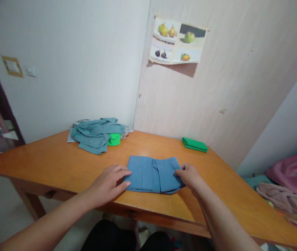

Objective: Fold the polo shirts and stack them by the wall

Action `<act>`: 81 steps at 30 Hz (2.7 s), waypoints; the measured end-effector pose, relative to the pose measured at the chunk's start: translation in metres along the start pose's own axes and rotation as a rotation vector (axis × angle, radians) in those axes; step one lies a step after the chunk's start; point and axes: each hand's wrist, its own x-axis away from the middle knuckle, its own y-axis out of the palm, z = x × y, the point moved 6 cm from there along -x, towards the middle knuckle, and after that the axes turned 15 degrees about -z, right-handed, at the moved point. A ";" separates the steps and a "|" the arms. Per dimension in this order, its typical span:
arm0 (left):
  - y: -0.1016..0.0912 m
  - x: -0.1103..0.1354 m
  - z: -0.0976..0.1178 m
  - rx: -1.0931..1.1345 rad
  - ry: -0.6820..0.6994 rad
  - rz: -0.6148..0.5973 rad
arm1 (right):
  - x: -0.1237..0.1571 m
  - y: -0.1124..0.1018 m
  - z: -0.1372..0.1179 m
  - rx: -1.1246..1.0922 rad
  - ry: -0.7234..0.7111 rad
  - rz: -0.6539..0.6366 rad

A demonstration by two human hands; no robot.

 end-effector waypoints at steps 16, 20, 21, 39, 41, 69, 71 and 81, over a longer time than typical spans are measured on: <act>0.008 0.011 0.017 -0.103 0.028 -0.074 | 0.040 0.096 -0.172 0.910 -0.214 0.032; 0.010 0.010 0.017 -0.150 -0.005 -0.089 | 0.051 0.149 -0.168 0.898 -0.277 -0.124; 0.011 0.010 0.017 -0.157 -0.008 -0.087 | 0.052 0.154 -0.165 0.881 -0.280 -0.138; 0.028 0.008 0.064 -0.024 0.142 -0.120 | 0.080 0.102 -0.097 0.854 -0.401 -0.082; 0.036 0.005 0.077 -0.012 0.163 -0.130 | 0.083 0.097 -0.094 0.926 -0.390 -0.069; -0.032 -0.168 -0.020 0.394 0.161 -0.084 | -0.010 -0.007 -0.082 0.168 -0.435 -0.166; -0.027 -0.193 -0.024 0.502 0.138 -0.110 | -0.032 -0.018 -0.069 0.023 -0.391 -0.172; 0.042 -0.276 -0.059 0.674 -0.086 -0.156 | -0.112 -0.013 0.007 -0.230 -0.204 -0.133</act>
